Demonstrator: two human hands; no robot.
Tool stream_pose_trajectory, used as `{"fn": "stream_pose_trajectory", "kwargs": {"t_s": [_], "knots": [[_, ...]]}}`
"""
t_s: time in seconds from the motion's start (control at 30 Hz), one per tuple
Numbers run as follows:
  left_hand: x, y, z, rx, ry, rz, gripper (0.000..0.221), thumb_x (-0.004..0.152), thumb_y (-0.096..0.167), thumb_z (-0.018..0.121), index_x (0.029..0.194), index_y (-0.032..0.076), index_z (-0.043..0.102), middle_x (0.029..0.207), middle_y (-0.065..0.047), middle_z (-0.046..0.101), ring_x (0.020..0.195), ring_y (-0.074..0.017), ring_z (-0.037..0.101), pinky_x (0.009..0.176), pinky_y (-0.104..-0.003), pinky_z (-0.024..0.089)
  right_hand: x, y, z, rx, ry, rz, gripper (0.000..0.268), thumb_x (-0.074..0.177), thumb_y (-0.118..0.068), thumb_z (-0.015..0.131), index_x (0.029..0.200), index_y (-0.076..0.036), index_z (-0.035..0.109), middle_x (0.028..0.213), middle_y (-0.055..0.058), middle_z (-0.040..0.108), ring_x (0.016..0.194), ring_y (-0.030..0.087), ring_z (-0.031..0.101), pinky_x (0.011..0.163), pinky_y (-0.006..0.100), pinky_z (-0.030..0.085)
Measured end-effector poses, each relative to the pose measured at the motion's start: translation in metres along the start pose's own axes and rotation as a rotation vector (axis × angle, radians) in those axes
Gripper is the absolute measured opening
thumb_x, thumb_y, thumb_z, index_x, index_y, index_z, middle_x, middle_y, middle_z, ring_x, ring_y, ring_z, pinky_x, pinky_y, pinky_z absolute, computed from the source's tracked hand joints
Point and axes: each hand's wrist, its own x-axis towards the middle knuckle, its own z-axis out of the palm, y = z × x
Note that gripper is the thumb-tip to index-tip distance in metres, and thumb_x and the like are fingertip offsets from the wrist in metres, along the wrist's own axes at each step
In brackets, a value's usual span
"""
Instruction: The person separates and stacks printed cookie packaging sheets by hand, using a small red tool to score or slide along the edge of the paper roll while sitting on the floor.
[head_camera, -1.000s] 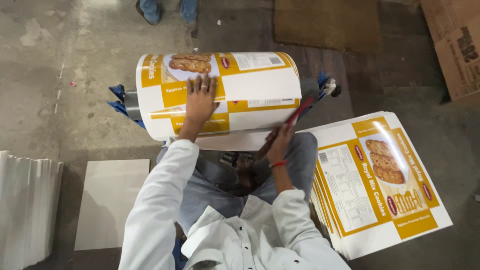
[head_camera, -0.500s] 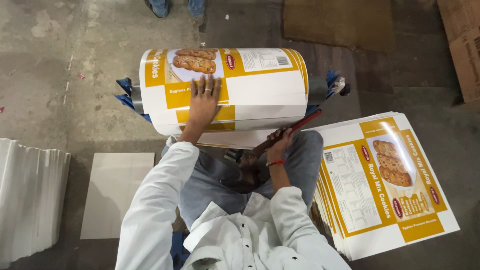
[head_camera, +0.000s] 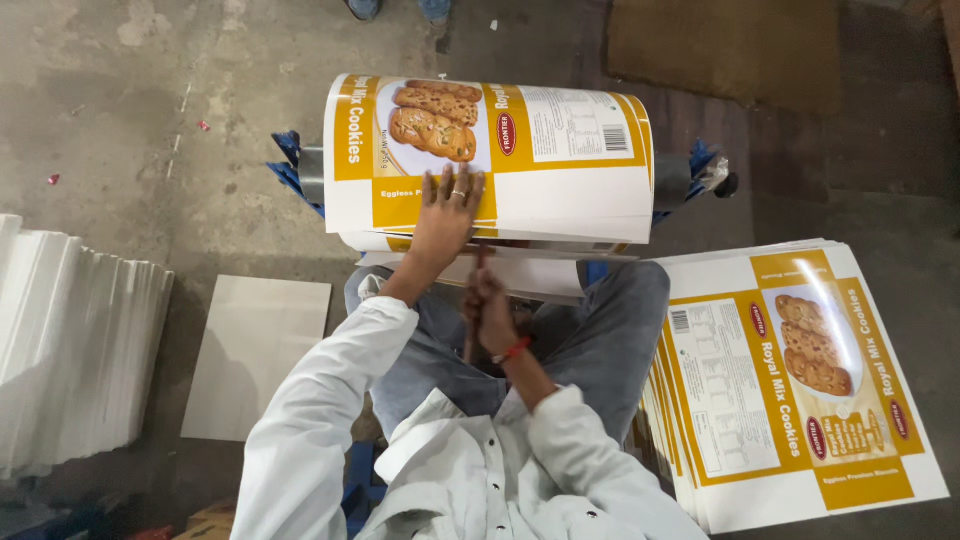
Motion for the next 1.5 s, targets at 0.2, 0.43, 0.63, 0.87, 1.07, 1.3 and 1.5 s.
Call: {"fn": "stream_pose_trajectory", "kwargs": {"t_s": [0.2, 0.43, 0.63, 0.87, 1.07, 1.3, 1.5], "knots": [[0.004, 0.013, -0.029, -0.241, -0.149, -0.049, 0.105, 0.078, 0.065, 0.069, 0.147, -0.009, 0.038, 0.149, -0.035, 0.039, 0.139, -0.0549, 0.038, 0.109, -0.074, 0.025, -0.051, -0.085, -0.026, 0.026, -0.092, -0.101, 0.034, 0.106, -0.044, 0.054, 0.089, -0.014, 0.049, 0.063, -0.005, 0.035, 0.047, 0.007, 0.033, 0.043, 0.025, 0.029], [0.026, 0.009, 0.03, 0.061, -0.098, -0.058, 0.093, 0.078, 0.045, 0.067, 0.154, 0.0, 0.038, 0.157, -0.03, 0.04, 0.145, -0.0487, 0.038, 0.115, -0.07, 0.023, -0.039, -0.1, -0.024, -0.12, -0.027, -0.154, 0.034, 0.106, -0.042, 0.056, 0.09, -0.013, 0.049, 0.065, -0.004, 0.037, 0.05, 0.009, 0.038, 0.047, 0.027, 0.035], [0.074, -0.028, 0.07, -0.065, -0.056, -0.128, 0.077, 0.088, 0.038, 0.077, 0.15, 0.004, 0.047, 0.15, -0.025, 0.051, 0.14, -0.0426, 0.047, 0.116, -0.066, 0.029, -0.038, -0.094, -0.064, 0.127, 0.199, -0.37, 0.03, 0.104, -0.041, 0.058, 0.092, -0.014, 0.051, 0.065, -0.002, 0.042, 0.051, 0.012, 0.043, 0.046, 0.03, 0.038], [0.107, -0.04, 0.037, -0.186, -0.332, -0.172, 0.076, 0.09, 0.039, 0.078, 0.151, 0.004, 0.048, 0.152, -0.023, 0.052, 0.141, -0.0397, 0.049, 0.117, -0.064, 0.033, -0.011, -0.11, -0.12, 0.225, 0.356, -0.574, 0.023, 0.104, -0.038, 0.056, 0.095, -0.017, 0.05, 0.07, 0.0, 0.047, 0.059, 0.016, 0.049, 0.055, 0.034, 0.047], [0.032, -0.016, 0.024, -0.137, -0.139, -0.115, 0.097, 0.073, 0.038, 0.084, 0.154, 0.006, 0.043, 0.155, -0.023, 0.045, 0.143, -0.0425, 0.042, 0.116, -0.065, 0.029, 0.043, -0.099, -0.156, 0.264, 0.338, -0.702, 0.025, 0.107, -0.039, 0.055, 0.098, -0.017, 0.05, 0.071, 0.0, 0.047, 0.059, 0.016, 0.048, 0.054, 0.033, 0.045], [0.007, -0.003, 0.035, -0.119, -0.007, -0.089, 0.089, 0.078, 0.031, 0.083, 0.153, 0.005, 0.044, 0.155, -0.025, 0.046, 0.143, -0.0454, 0.044, 0.116, -0.066, 0.03, 0.043, 0.033, -0.049, -0.267, -0.001, -0.314, 0.019, 0.105, -0.038, 0.055, 0.111, -0.019, 0.055, 0.068, -0.005, 0.048, 0.051, 0.01, 0.044, 0.045, 0.027, 0.038], [0.004, -0.008, 0.018, 0.032, -0.082, -0.021, 0.078, 0.091, 0.034, 0.072, 0.157, 0.006, 0.043, 0.157, -0.022, 0.046, 0.144, -0.042, 0.047, 0.117, -0.063, 0.032, -0.014, -0.031, -0.005, -0.019, 0.087, -0.268, 0.036, 0.107, -0.044, 0.054, 0.085, -0.017, 0.047, 0.06, -0.005, 0.039, 0.045, 0.009, 0.04, 0.039, 0.026, 0.036]]}}
